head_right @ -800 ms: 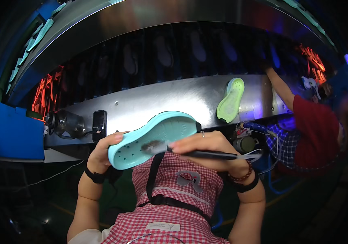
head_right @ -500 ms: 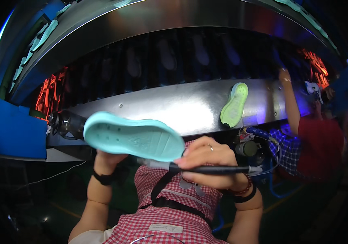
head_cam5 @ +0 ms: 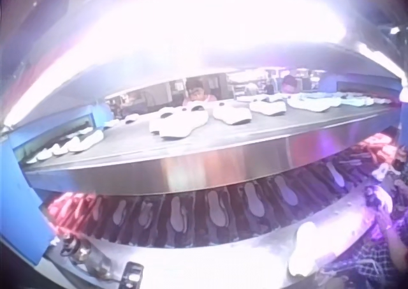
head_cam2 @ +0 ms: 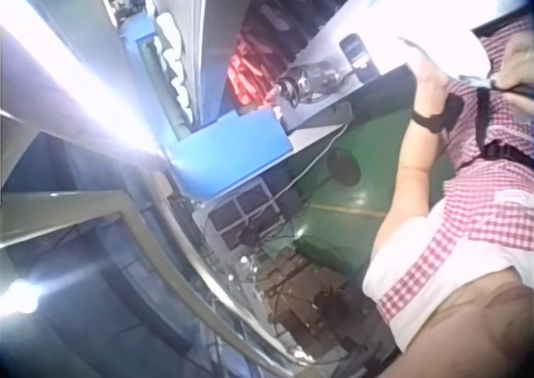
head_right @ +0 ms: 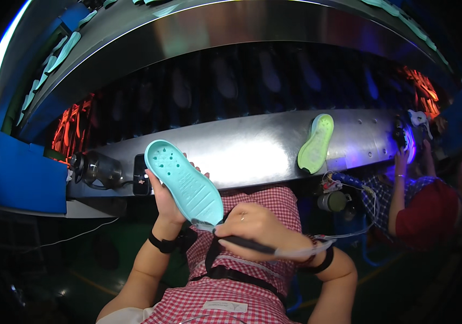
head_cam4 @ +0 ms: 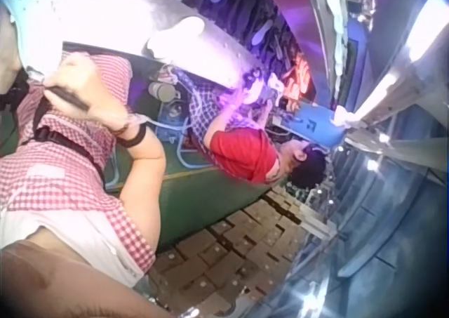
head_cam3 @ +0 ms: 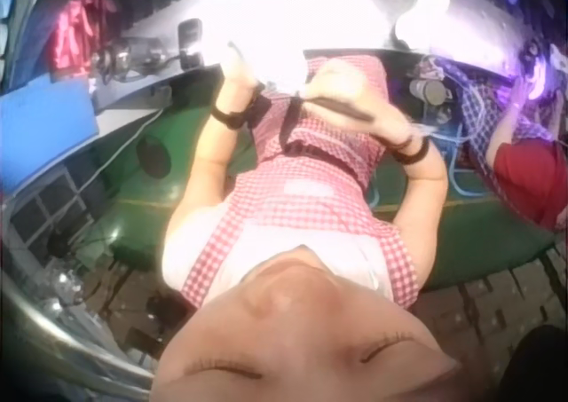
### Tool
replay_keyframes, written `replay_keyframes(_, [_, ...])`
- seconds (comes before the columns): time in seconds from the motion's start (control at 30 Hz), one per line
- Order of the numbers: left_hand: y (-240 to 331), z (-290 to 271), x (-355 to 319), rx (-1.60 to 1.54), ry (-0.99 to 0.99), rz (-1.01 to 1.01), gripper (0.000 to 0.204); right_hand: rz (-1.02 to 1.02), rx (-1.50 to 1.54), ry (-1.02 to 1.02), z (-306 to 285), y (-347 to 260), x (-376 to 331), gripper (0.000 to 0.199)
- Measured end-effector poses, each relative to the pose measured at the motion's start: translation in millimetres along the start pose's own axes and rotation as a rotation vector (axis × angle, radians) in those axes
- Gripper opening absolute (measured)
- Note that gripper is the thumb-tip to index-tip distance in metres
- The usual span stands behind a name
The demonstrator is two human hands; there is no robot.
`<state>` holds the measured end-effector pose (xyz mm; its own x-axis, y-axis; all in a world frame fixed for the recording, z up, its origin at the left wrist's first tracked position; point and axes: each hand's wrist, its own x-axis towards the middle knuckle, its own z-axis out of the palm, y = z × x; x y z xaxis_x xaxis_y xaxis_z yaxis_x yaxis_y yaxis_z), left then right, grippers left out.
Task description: Applying adhesive to shoe soles with a brush and placing them onto a conveyor belt system.
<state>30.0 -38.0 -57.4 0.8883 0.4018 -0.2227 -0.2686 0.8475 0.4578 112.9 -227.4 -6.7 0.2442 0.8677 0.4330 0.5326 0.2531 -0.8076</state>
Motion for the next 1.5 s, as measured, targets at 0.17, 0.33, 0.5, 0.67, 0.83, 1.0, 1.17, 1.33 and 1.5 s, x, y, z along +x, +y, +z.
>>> replay_keyframes(0.17, [-10.9,21.3,-3.9,-0.001,-0.060,0.033,0.084,0.177,0.030,0.207,-14.3,6.0,22.9,0.024])
replay_keyframes(0.33, [8.2,28.2,-4.6,0.052,-0.080,0.190,0.082,0.077,0.280,0.073,-7.2,-0.5,13.4,0.022])
replay_keyframes(0.5, [19.1,38.8,-8.5,0.141,-0.068,0.200,0.081,0.203,0.266,0.082,-7.0,9.8,7.4,0.023])
replay_keyframes(0.67, [28.9,53.8,-12.2,0.130,-0.145,0.197,0.080,0.192,0.844,0.110,-6.6,21.8,3.9,0.021])
replay_keyframes(0.83, [15.4,56.8,-28.0,0.124,-0.151,0.077,0.075,0.342,1.226,0.331,15.5,11.5,12.3,0.018])
replay_keyframes(1.0, [1.9,45.3,-30.4,-0.036,-0.163,-0.006,0.067,0.276,0.819,0.320,25.1,4.0,6.2,0.018])
replay_keyframes(1.17, [4.5,46.8,-28.1,-0.029,-0.233,0.037,0.066,0.449,0.702,0.318,8.9,-3.5,12.5,0.019])
replay_keyframes(1.33, [9.2,48.5,-26.6,-0.069,-0.235,0.044,0.066,0.206,0.634,0.193,-7.2,-8.5,20.6,0.024])
replay_keyframes(1.5, [17.8,40.5,-18.4,0.135,-0.212,0.034,0.066,0.079,0.356,0.004,-18.7,-7.0,29.6,0.022])
